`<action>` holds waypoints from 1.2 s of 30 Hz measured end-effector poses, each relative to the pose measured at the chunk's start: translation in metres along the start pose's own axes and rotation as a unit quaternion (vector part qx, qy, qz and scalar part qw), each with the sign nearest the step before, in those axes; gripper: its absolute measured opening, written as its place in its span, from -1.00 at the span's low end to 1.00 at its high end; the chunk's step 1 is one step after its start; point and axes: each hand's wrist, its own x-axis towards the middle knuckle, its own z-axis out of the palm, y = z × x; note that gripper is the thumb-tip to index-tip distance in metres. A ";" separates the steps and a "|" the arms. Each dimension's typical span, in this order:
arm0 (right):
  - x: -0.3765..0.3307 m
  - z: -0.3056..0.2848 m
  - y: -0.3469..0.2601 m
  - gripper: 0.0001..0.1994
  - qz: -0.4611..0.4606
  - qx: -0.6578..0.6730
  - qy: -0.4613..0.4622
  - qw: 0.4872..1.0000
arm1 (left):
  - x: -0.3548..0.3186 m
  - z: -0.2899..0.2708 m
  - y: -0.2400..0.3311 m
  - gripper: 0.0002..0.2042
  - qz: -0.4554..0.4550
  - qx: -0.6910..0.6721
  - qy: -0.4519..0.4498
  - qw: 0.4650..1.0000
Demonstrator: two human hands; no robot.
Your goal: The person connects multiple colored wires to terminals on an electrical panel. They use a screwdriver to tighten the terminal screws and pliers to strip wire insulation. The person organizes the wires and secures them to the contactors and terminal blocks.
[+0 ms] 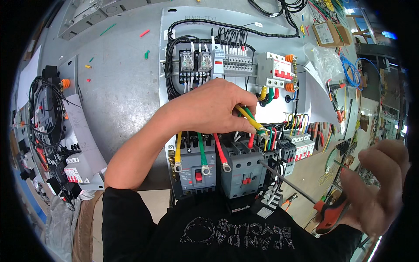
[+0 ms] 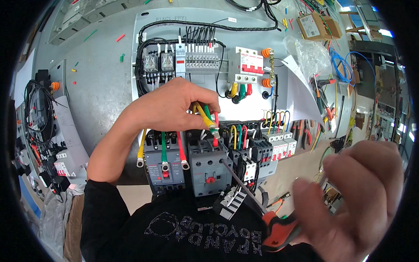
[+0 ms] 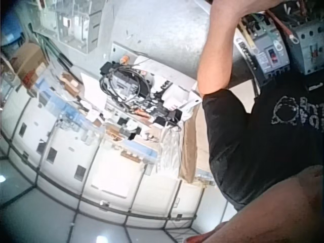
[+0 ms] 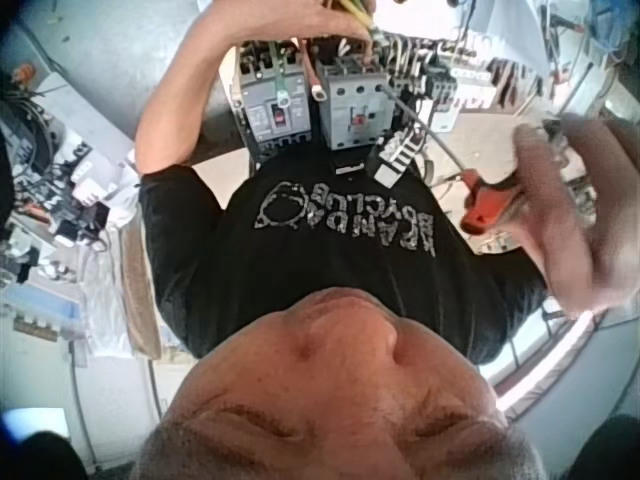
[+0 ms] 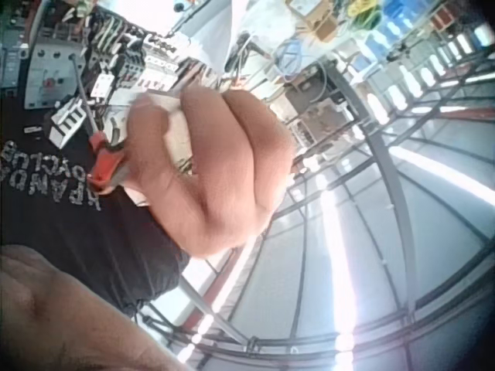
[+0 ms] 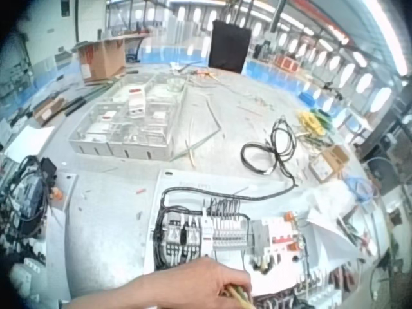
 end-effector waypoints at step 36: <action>0.000 0.078 0.027 -0.88 -0.075 0.513 0.061 0.853 | 0.008 0.000 -0.009 -0.68 0.003 -0.055 -0.085 0.995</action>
